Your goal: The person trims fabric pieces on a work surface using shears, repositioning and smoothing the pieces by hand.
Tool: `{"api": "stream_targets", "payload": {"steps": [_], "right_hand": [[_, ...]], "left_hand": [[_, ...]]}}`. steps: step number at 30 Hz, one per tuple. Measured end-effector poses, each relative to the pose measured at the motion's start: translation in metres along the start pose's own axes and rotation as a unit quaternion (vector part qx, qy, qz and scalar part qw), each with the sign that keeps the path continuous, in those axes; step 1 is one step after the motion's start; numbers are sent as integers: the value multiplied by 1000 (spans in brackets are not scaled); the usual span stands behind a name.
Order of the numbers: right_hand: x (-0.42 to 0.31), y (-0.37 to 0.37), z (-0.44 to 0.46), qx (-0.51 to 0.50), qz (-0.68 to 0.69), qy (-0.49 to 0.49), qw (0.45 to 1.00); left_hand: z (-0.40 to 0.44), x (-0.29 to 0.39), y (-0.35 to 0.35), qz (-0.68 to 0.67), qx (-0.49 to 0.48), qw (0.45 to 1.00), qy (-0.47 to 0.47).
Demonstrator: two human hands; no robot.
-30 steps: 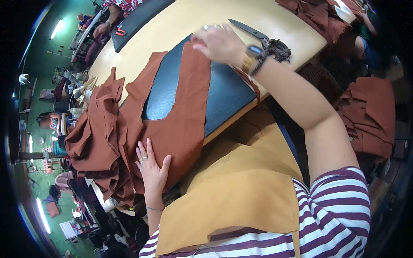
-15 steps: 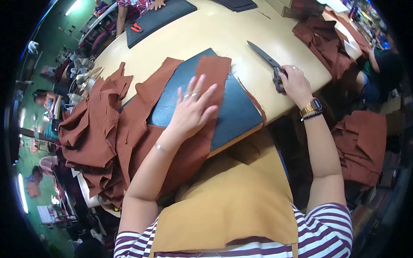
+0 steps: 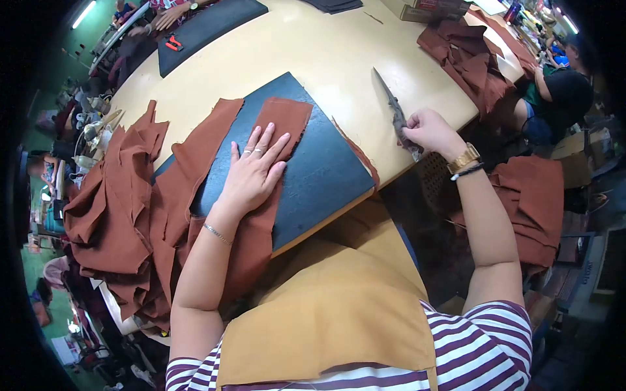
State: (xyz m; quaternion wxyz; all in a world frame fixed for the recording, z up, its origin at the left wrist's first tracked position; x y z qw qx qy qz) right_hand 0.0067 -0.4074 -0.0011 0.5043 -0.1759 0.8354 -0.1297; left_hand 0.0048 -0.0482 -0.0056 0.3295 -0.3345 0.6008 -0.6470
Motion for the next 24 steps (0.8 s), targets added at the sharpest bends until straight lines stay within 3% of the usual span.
{"api": "stream_targets", "payload": {"steps": [2,3,8,12,16,21,24], "right_hand": [[-1,11,-20,-59,240,33,968],[-7,23,-36,-31,274,10,961],[-10,75,-103,-110,434,-8,894],[14,85,-141,-179,371,19,911],[31,86,-158,-214,437,94,869],[40,85,-141,-264,348,50,898],[30,85,-135,-242,283,36,927]], "left_hand": [[-6,-3,2,-1,-4,1000,-1],[-7,-3,2,-9,-5,1000,-3],[-10,-2,-5,-42,-4,999,-1],[-21,-3,-12,-85,-22,996,20],[-41,-4,-20,-76,-46,994,69],[-56,3,-21,-31,-61,989,134],[-59,5,-21,-18,-59,987,149]]}}
Point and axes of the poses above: each hand's wrist, its own z-axis towards the middle knuckle, its own y-axis out of the palm, x = y × z, the point moved 4 cm from there along z, towards the middle knuckle, and after that the axes turned 9 degrees about z, right-handed, at the moved point
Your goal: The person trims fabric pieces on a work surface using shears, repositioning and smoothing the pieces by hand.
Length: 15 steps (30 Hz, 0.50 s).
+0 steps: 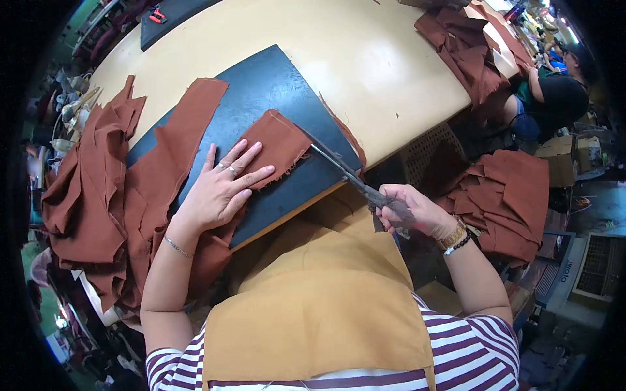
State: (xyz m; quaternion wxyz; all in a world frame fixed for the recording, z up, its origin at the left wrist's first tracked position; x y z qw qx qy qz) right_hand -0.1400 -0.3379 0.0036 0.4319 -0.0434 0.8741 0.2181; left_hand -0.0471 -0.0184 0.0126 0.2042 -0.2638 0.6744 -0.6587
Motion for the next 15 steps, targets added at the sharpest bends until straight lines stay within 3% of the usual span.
{"api": "stream_targets", "payload": {"steps": [15], "right_hand": [[-9,-9,-16,38,-17,46,998]], "left_hand": [[2,1,0,-11,12,1000,-3]]}}
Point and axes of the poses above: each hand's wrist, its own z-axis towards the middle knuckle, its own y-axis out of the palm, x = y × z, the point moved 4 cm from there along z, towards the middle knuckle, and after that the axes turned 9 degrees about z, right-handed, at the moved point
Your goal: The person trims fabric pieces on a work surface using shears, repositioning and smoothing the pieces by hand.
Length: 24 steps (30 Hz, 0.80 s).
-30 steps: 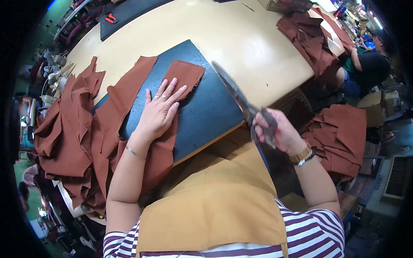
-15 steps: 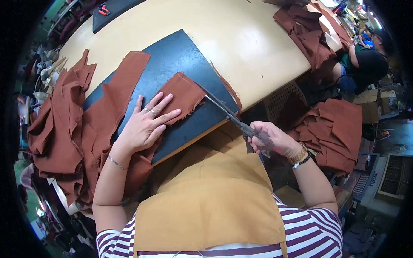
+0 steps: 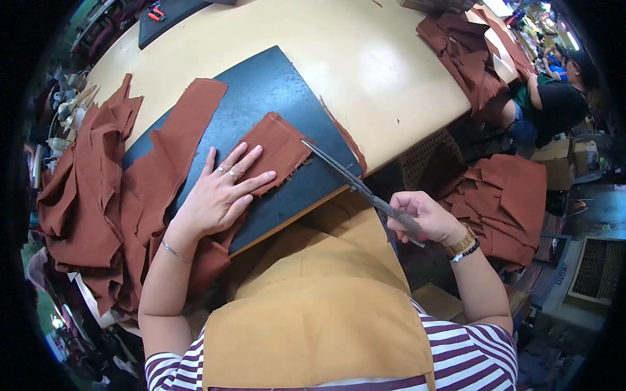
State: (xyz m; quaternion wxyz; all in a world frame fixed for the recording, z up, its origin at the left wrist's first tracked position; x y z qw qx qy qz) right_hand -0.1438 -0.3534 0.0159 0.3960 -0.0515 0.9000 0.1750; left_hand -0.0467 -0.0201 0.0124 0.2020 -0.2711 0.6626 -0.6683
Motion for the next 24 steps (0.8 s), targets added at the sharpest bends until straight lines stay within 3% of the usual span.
{"api": "stream_targets", "payload": {"steps": [11,17,24], "right_hand": [[-3,11,14,-25,13,-47,999],[0,3,7,-4,-23,-13,1000],[-1,10,19,-33,32,-47,998]], "left_hand": [[1,6,-2,-17,2,1000,15],[2,7,-1,-16,0,1000,17],[3,14,-1,-25,-8,999,27]]}}
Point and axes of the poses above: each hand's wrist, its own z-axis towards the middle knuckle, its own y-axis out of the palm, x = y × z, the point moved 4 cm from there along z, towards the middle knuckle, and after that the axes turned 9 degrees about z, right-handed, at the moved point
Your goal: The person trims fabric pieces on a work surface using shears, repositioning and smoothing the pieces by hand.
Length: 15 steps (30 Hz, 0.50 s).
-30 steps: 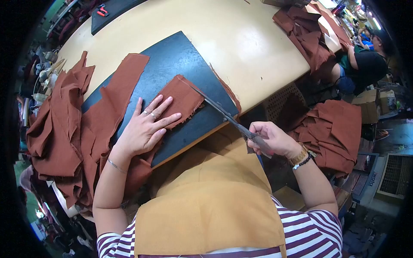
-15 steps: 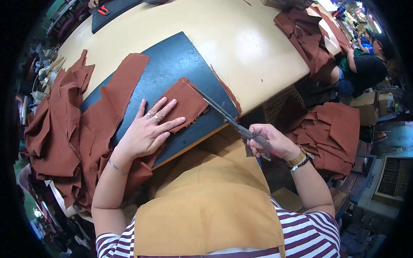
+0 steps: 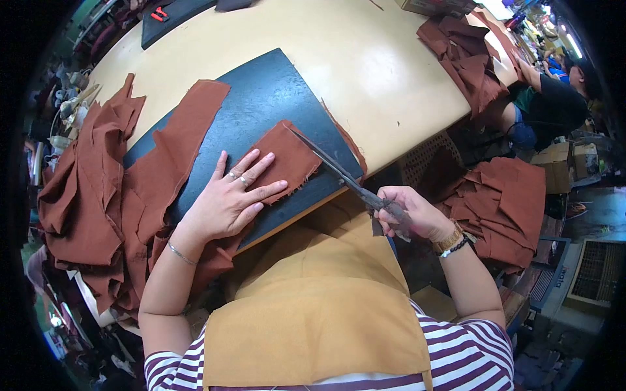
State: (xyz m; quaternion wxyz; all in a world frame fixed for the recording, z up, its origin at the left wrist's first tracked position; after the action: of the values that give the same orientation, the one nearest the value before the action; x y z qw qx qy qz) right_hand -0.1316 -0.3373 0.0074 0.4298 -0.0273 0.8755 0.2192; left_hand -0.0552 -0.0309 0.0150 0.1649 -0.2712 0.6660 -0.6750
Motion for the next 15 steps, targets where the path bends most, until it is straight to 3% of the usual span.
{"api": "stream_targets", "payload": {"steps": [5,15], "right_hand": [[-3,-3,-2,13,-47,17,999],[-2,6,7,5,-8,-7,1000]], "left_hand": [[-1,-1,1,1,0,1000,-4],[0,6,3,1,-5,1000,18]]}}
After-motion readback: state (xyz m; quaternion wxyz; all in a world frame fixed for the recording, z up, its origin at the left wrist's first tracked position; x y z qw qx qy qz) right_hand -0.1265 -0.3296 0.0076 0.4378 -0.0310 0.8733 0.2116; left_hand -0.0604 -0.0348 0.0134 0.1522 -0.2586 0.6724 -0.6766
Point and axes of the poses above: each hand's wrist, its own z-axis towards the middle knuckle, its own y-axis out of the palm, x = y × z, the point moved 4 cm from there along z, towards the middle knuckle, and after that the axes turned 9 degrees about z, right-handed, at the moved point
